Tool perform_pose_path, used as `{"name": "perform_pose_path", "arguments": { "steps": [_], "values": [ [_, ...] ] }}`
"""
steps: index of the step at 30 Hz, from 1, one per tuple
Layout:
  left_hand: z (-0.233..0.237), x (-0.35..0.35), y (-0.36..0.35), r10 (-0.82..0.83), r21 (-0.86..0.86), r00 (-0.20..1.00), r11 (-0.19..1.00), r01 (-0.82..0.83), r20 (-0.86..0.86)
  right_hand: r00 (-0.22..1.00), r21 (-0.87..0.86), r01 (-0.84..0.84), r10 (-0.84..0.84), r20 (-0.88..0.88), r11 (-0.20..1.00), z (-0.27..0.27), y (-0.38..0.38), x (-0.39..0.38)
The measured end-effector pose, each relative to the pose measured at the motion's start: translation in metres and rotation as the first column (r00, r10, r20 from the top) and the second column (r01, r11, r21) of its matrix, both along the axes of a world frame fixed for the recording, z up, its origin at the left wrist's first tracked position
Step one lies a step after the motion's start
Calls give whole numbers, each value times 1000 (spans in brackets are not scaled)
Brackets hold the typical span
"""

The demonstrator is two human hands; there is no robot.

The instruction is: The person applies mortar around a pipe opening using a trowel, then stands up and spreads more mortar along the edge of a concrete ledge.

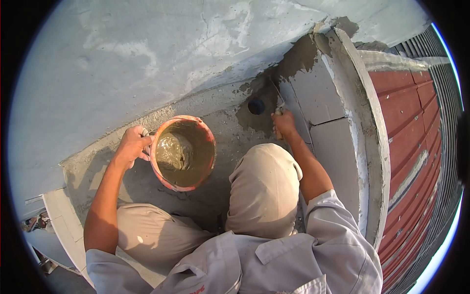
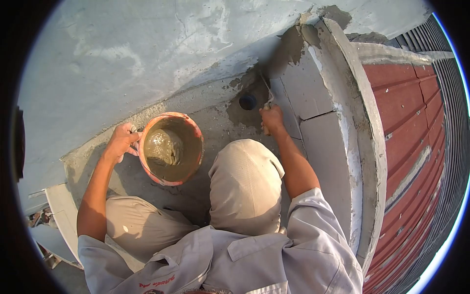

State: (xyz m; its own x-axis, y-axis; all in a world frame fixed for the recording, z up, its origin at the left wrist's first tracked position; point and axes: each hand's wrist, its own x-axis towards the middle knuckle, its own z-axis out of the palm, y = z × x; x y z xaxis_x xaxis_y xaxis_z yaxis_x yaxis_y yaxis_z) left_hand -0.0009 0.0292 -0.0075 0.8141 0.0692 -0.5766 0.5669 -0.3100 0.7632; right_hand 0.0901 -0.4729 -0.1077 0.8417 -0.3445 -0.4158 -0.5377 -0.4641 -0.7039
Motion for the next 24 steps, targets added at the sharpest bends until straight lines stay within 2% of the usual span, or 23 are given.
{"name": "perform_pose_path", "arguments": {
  "steps": [2, 8, 11, 20, 21, 24],
  "values": [
    [1, 0, 0, 7, 14, 1000, 1000, -7, 2, 998, 66, 58, -56, -32, 996, 0, -1, 7],
    [-5, 1, 2, 10, -26, 1000, 1000, -10, -9, 991, 172, 72, -90, 100, 982, 53, -1, -5],
    [-8, 2, 3, 7, -48, 1000, 999, -8, -12, 989, 170, 82, -101, 105, 982, 87, 4, -13],
    [-5, 0, 6, -26, -27, 1000, 999, 26, 2, 937, 185, 25, -87, 338, 982, 161, 4, -23],
    [-5, -1, 6, -28, -32, 1000, 999, 28, 6, 920, 163, 38, -98, 380, 986, 169, 10, -26],
    [-2, -2, 6, -30, -41, 999, 999, 30, 13, 831, -57, 53, -13, 556, 997, 164, 12, -31]
  ]
}}
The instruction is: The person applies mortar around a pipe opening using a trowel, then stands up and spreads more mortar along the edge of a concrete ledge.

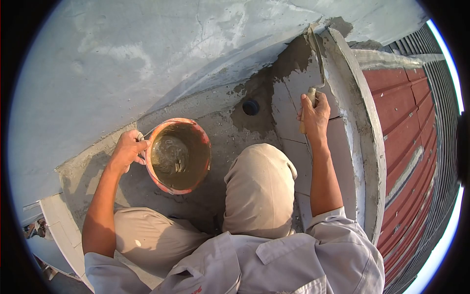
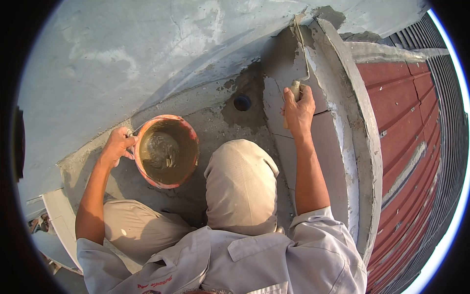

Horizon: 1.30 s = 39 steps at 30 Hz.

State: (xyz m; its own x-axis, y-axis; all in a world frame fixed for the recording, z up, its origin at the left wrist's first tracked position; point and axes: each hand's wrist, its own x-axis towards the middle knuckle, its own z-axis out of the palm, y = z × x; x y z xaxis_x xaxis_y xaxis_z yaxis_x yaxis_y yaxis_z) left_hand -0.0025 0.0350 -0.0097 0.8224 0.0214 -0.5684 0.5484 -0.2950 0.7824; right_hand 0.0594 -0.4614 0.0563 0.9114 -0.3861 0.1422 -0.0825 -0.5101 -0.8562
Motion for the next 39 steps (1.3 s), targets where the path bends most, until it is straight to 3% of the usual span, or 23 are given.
{"name": "perform_pose_path", "arguments": {
  "steps": [3, 6, 10, 17, 20, 26, 30, 35, 39],
  "values": [
    [0, 0, 0, -1, 9, 1000, 1000, 1, -6, 997, -22, -30, 29, -66, 999, -18, -4, -10],
    [-3, 2, 1, 1, 23, 1000, 1000, -1, -8, 953, 131, -37, 74, -293, 991, -39, 1, -15],
    [-4, 3, 0, 9, 26, 1000, 1000, -8, -15, 923, 237, -6, 97, -374, 971, -49, 11, -3],
    [1, 1, -1, 6, 50, 1000, 999, -6, -15, 957, 276, 40, 43, -288, 960, -42, 7, 11],
    [-5, 2, 3, 14, 47, 1000, 999, -14, -5, 988, 249, 43, -5, -152, 968, -26, 14, 9],
    [-1, 2, -3, 5, 27, 1000, 1000, -5, 8, 993, -106, 83, -74, 89, 991, -16, 10, 5],
    [-1, 1, -2, 10, 15, 1000, 1000, -11, 5, 999, -221, 25, -31, -25, 975, -66, -5, -17],
    [-9, 2, 3, 21, 39, 1000, 999, -21, 9, 947, 55, 24, -5, -321, 998, -79, 3, -19],
    [-1, 2, -1, 5, 53, 1000, 999, -4, -15, 965, 251, -13, 77, -249, 968, -71, -13, 1]
  ]
}}
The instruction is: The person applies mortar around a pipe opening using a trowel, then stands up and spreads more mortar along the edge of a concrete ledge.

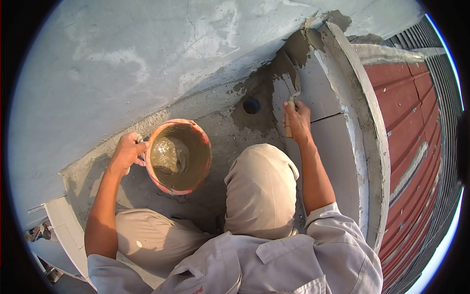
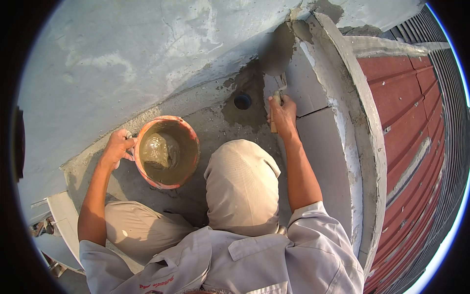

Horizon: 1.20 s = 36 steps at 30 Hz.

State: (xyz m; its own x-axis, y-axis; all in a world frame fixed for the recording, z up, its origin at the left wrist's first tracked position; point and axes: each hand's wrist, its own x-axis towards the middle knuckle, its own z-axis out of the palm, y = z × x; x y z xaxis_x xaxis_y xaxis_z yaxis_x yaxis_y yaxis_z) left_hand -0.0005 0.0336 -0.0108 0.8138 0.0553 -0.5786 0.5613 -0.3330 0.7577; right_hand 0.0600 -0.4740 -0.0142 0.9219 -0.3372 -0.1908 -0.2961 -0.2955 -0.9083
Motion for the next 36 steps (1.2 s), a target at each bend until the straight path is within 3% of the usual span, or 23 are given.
{"name": "perform_pose_path", "arguments": {
  "steps": [2, 5, 8, 12, 15, 18, 21, 24, 27, 31, 32, 36],
  "values": [
    [2, -1, 0, 10, 3, 1000, 1000, -10, 3, 997, 69, -14, 9, 71, 997, 14, -4, 3],
    [0, -3, 3, 23, -17, 1000, 1000, -23, 12, 976, -84, 22, -3, 218, 996, 16, 4, -8],
    [0, 0, 2, 17, -5, 1000, 1000, -17, -5, 987, -128, 20, 1, 158, 992, 6, 4, -15],
    [-2, 1, 0, -12, 22, 1000, 1000, 13, -8, 995, -60, -38, 32, -90, 997, -10, 2, -5],
    [1, 0, 0, -19, 36, 1000, 999, 19, 9, 997, 8, 43, -42, -63, 999, -4, -2, 4],
    [1, -4, 2, -10, 52, 1000, 999, 9, 11, 973, -81, 62, -42, 225, 995, 9, 2, 0],
    [-3, -3, 6, 11, 66, 1000, 998, -11, 8, 912, 14, 35, -38, 409, 999, 23, 5, -6],
    [-3, -1, 6, 26, 67, 999, 997, -28, 18, 977, 6, -9, 7, 215, 1000, 13, -8, -24],
    [-3, 3, 5, 27, 63, 999, 998, -29, 28, 1000, -123, -2, 5, 25, 992, 23, 6, -46],
    [-3, 2, 3, 25, 42, 999, 999, -26, 32, 993, -72, -33, 40, 107, 997, 59, 2, -51],
    [-2, 3, 3, 21, 39, 999, 999, -22, 30, 983, -96, -62, 77, 168, 994, 68, -2, -48],
    [1, 3, 1, 18, 21, 999, 1000, -19, 31, 990, -196, 7, 21, 137, 981, 85, -3, -45]
  ]
}}
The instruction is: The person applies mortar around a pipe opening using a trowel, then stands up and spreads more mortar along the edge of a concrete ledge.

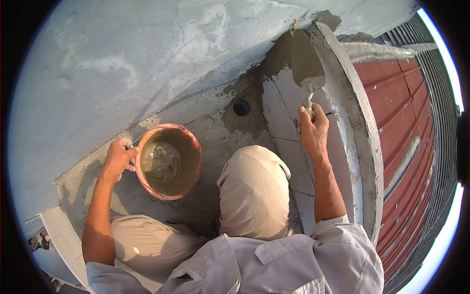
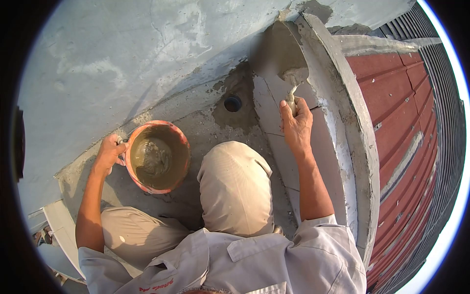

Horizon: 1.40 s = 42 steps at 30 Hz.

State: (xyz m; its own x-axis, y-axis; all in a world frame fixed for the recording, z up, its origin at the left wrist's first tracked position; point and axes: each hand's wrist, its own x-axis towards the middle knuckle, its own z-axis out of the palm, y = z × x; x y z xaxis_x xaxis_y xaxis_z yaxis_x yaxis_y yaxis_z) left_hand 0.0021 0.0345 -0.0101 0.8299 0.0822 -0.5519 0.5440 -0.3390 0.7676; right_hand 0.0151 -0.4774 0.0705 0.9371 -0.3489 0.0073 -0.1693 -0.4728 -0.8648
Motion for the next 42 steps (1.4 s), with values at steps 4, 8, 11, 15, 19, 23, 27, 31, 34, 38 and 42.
{"name": "perform_pose_path", "arguments": {
  "steps": [4, 8, 11, 15, 19, 23, 27, 31, 34, 38, 42],
  "values": [
    [-3, -1, 4, -11, 6, 1000, 1000, 11, 7, 971, 180, 131, -163, 176, 975, -54, 17, -2],
    [-6, -5, 8, -20, 5, 1000, 1000, 20, 9, 997, 38, 78, -77, -20, 996, -91, 13, -12],
    [-2, -8, 8, 9, 13, 1000, 1000, -9, 5, 994, -126, 93, -99, -43, 988, -123, 3, -31],
    [-3, -7, 10, 5, 23, 1000, 1000, -5, -6, 989, -150, 38, -58, -133, 988, -140, 8, -57],
    [-3, -4, 7, -14, 68, 1000, 998, 14, -7, 967, -226, 4, -61, -247, 974, -154, 10, -62],
    [-1, -5, 7, 3, 57, 1000, 998, -2, -23, 956, -219, -39, -28, -294, 975, -149, 8, -62],
    [-2, -6, 7, 17, 51, 1000, 999, -16, -20, 946, -153, -89, 36, -321, 984, -160, -1, -58],
    [-5, -6, 7, -3, 75, 1000, 997, 4, -6, 955, -45, -66, 50, -294, 997, -181, 2, -60],
    [-5, -8, 11, -22, 124, 1000, 992, 22, -8, 936, 217, 35, 44, -348, 975, -194, -3, -61],
    [-14, -11, 19, 19, 146, 1000, 989, -19, -1, 938, -120, -145, 98, -333, 982, -214, -20, -69],
    [-21, -14, 24, 8, 187, 1000, 982, -9, 8, 906, -176, -188, 101, -411, 966, -215, -24, -82]
  ]
}}
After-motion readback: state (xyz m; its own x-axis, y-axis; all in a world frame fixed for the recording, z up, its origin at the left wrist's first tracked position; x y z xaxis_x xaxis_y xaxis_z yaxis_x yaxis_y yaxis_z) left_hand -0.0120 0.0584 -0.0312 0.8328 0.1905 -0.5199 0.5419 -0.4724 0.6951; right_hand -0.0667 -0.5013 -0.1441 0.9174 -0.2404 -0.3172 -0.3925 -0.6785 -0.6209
